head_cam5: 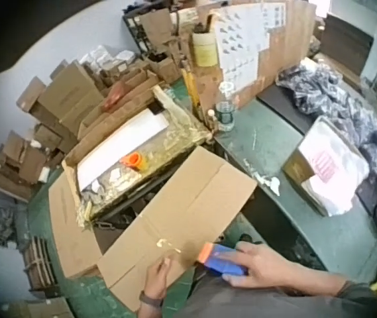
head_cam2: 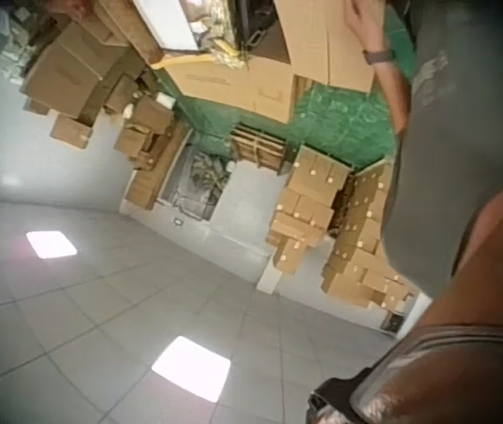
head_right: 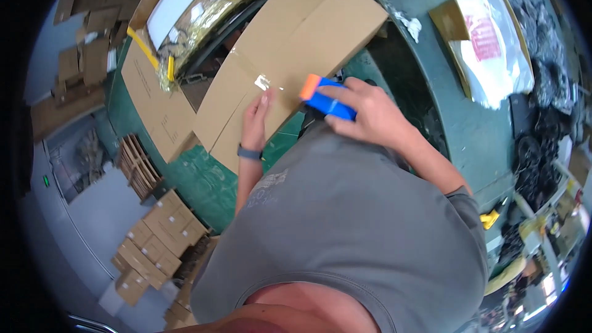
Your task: Assembling and taping a cardboard box, then individually bagging and packing bicycle seats.
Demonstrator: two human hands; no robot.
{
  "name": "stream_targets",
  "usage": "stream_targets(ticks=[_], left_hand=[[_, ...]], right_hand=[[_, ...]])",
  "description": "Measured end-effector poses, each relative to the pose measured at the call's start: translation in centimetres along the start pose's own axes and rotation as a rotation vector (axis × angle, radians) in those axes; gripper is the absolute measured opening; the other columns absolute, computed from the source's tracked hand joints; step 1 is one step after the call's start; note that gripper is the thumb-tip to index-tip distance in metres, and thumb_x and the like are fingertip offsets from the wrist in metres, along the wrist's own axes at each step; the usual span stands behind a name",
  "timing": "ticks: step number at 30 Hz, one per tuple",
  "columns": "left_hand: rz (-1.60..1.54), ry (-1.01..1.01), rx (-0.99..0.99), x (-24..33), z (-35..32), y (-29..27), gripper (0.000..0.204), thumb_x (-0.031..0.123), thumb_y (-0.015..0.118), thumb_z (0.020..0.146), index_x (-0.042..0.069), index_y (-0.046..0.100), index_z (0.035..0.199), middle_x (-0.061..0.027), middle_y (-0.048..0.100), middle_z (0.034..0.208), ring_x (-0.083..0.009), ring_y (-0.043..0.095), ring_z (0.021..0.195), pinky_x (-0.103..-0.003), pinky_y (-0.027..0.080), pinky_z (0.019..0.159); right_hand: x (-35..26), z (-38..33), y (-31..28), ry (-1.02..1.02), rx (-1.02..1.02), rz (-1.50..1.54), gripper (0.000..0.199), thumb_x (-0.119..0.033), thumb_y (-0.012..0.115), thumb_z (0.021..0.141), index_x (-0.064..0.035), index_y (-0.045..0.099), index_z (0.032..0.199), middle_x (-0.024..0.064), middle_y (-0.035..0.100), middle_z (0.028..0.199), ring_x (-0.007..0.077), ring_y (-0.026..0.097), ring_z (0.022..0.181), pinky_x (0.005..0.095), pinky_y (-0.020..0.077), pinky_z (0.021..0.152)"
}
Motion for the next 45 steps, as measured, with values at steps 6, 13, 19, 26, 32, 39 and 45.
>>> stream_targets(ticks=[6, 13, 19, 26, 32, 39, 45], left_hand=[[-0.23, 0.256, -0.178, 10.8, -7.2, 9.5, 0.072, 0.054, 0.039, 0.111, 0.0, 0.037, 0.159, -0.0206, 0.042, 0.162, -0.0293, 0.045, 0.147, -0.044, 0.036, 0.121], [-0.569, 0.309, 0.131, 10.4, -12.6, 3.6, 0.086, 0.058, 0.051, 0.102, 0.003, 0.029, 0.163, -0.0198, 0.037, 0.164, -0.0323, 0.034, 0.153, -0.049, 0.03, 0.126], [-0.743, 0.548, 0.244, 11.1, -15.2, -5.3, 0.088, 0.055, 0.046, 0.103, -0.003, 0.021, 0.164, -0.0136, 0.019, 0.174, -0.0308, 0.016, 0.161, -0.05, 0.019, 0.13], [-1.126, 0.953, 0.648, 7.9, -21.1, -23.3, 0.069, 0.044, 0.038, 0.111, -0.004, 0.032, 0.16, -0.0175, 0.021, 0.173, -0.0353, 0.014, 0.161, -0.052, 0.012, 0.131], [-1.324, 0.536, 0.968, -9.0, -19.4, -33.7, 0.043, 0.024, 0.049, 0.112, 0.001, 0.053, 0.148, -0.012, 0.053, 0.156, -0.0281, 0.046, 0.147, -0.044, 0.038, 0.121], [-1.291, 0.335, 1.12, -21.2, -16.6, -35.2, 0.051, 0.018, 0.061, 0.107, 0.001, 0.046, 0.153, -0.0121, 0.057, 0.151, -0.0256, 0.053, 0.14, -0.043, 0.039, 0.118], [-1.141, -0.042, 1.006, -29.3, -11.1, -34.9, 0.05, 0.03, 0.07, 0.101, 0.005, 0.06, 0.144, -0.0074, 0.065, 0.144, -0.0175, 0.059, 0.133, -0.032, 0.038, 0.111]], right_hand=[[-3.5, -0.8, -0.6, -0.511, 0.18, 0.125, 0.059, -0.02, 0.084, 0.073, -0.0164, 0.072, 0.13, 0.0116, 0.059, 0.09, 0.0287, 0.062, 0.071, 0.038, 0.0536, 0.06], [-15.5, 2.7, 0.8, -0.439, -0.1, 0.147, 0.05, -0.021, 0.081, 0.074, -0.0106, 0.07, 0.122, 0.0145, 0.057, 0.086, 0.0348, 0.065, 0.072, 0.0437, 0.0544, 0.06], [-17.8, 5.2, 10.4, -0.879, 0.003, 0.119, 0.059, -0.024, 0.083, 0.07, -0.0241, 0.072, 0.128, 0.0062, 0.052, 0.081, 0.0263, 0.057, 0.059, 0.0367, 0.0509, 0.051], [-15.1, 13.0, 21.3, -0.799, -0.445, -0.258, 0.059, -0.021, 0.082, 0.07, -0.0247, 0.073, 0.128, 0.0099, 0.059, 0.085, 0.0323, 0.063, 0.072, 0.0421, 0.0556, 0.063], [-18.7, 19.4, 28.7, -0.766, -0.838, -0.264, 0.053, -0.018, 0.081, 0.075, -0.0217, 0.073, 0.127, 0.0112, 0.059, 0.088, 0.0341, 0.061, 0.072, 0.0422, 0.0518, 0.064], [-18.7, 19.6, 37.2, -0.774, -0.901, -0.553, 0.047, -0.032, 0.085, 0.08, -0.0225, 0.073, 0.124, 0.0095, 0.057, 0.086, 0.0326, 0.063, 0.076, 0.0434, 0.0536, 0.067], [-15.4, 19.2, 42.0, -0.715, -0.926, -0.614, 0.035, -0.033, 0.08, 0.085, -0.0192, 0.075, 0.116, 0.0115, 0.061, 0.088, 0.0336, 0.068, 0.076, 0.0445, 0.0571, 0.068]])
Point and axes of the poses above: each hand's wrist, its own z-axis towards the middle knuckle, its own y-axis out of the palm, x = y × z, the point moved 10 cm from there along z, towards the middle knuckle
